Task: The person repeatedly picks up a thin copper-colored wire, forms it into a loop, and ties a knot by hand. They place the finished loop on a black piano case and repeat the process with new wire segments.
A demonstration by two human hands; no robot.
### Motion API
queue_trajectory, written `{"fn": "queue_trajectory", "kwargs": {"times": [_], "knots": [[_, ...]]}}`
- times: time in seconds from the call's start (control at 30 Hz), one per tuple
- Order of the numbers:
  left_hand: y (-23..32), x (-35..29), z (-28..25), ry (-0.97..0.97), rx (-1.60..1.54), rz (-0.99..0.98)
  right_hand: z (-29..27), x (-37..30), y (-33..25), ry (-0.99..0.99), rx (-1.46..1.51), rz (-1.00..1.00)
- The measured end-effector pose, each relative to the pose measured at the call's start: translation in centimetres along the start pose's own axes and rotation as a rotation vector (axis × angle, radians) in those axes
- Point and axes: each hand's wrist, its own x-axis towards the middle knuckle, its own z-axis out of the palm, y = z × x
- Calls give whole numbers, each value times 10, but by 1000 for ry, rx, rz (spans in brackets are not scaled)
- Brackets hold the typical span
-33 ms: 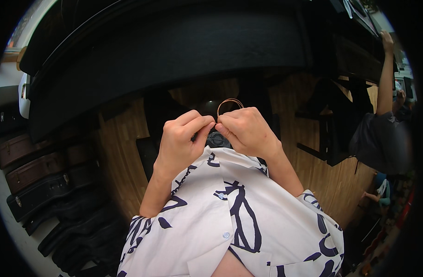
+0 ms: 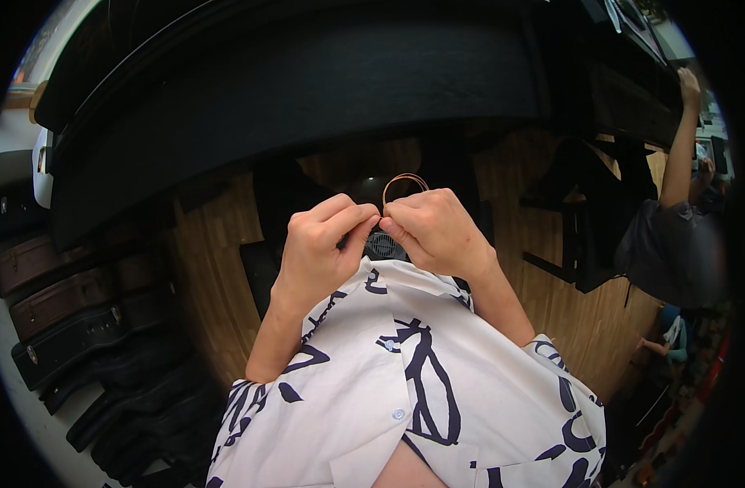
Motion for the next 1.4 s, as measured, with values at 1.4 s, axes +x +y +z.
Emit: {"fn": "queue_trajectory", "kwargs": {"times": [1.4], "knots": [[-23,-7,28,-332,-1114,-744,27,-10,27,333,1450,197]]}}
